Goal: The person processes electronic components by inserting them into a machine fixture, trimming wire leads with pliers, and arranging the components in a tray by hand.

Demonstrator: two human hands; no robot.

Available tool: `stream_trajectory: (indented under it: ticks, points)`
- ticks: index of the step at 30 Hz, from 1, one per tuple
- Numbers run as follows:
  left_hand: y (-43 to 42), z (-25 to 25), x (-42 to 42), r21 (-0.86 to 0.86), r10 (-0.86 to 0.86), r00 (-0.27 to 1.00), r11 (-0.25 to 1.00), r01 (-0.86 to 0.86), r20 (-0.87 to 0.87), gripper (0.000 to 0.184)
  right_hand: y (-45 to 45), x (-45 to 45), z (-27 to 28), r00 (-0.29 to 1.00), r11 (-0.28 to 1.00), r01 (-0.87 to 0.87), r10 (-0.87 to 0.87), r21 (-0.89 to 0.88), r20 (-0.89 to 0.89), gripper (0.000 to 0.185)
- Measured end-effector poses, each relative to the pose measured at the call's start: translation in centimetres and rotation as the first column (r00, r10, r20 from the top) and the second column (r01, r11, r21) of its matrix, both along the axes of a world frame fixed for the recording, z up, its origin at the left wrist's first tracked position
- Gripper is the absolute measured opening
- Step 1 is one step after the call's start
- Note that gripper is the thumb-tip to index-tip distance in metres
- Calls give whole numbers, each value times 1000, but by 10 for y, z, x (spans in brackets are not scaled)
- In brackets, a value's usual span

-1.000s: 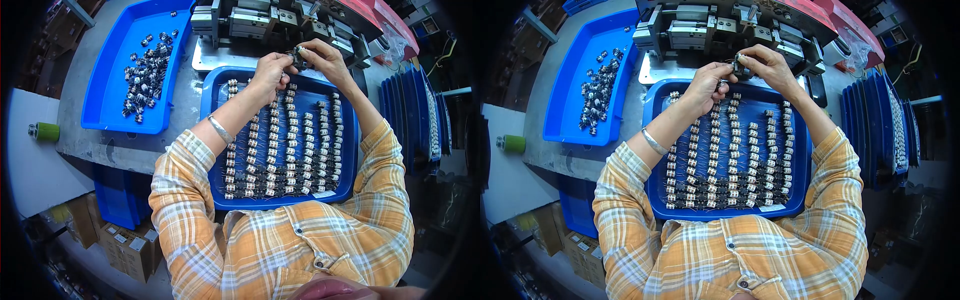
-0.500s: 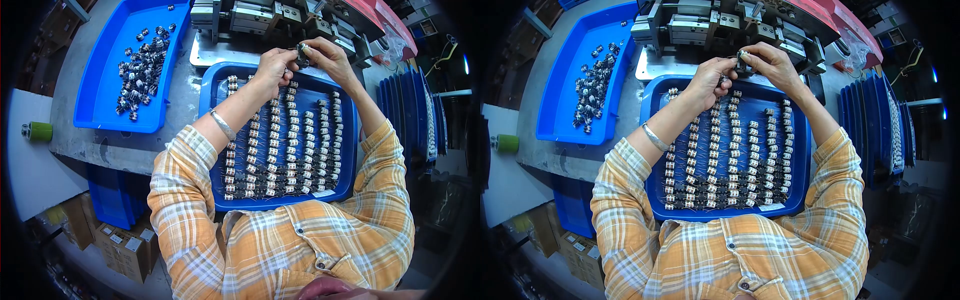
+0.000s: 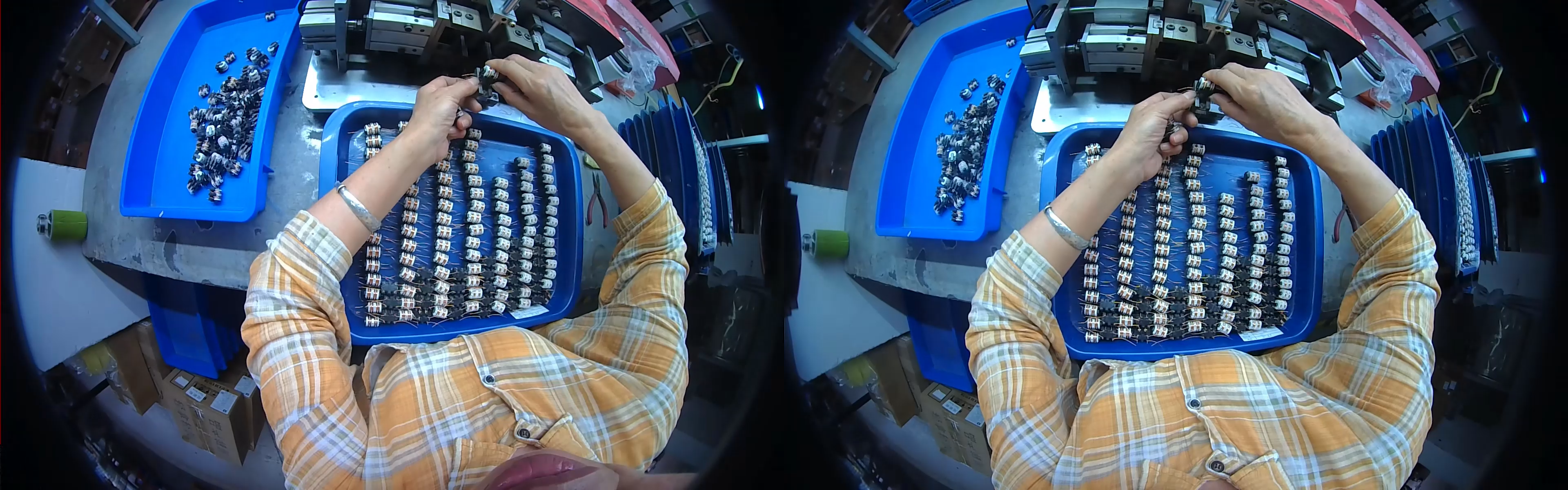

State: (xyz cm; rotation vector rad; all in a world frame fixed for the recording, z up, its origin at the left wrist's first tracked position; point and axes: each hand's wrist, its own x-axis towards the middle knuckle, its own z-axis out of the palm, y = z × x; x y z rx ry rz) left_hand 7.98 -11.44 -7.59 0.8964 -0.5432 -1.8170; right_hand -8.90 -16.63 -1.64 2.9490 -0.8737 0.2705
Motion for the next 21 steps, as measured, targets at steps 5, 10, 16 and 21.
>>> stream_trajectory:
  ticks: [5, 10, 16, 21]
  points:
    - [1, 0, 2, 0, -4, 1000, 1000, 4, 16, 19, 6, 8, 0, 1000, 999, -3, 4, -54, 5, 21]
    - [0, -5, 3, 12, -2, 1000, 1000, 2, 23, 16, 6, 8, -7, 999, 999, 37, -37, 13, 28, 24]
    - [-5, -8, 6, -7, 1, 999, 1000, 0, 43, 29, 5, 7, -20, 982, 998, 49, -57, 49, 179, 23]
    - [-17, -22, 7, 31, 20, 996, 999, -23, 90, 33, 1, 12, -50, 864, 826, 98, -347, 555, 364, 31]
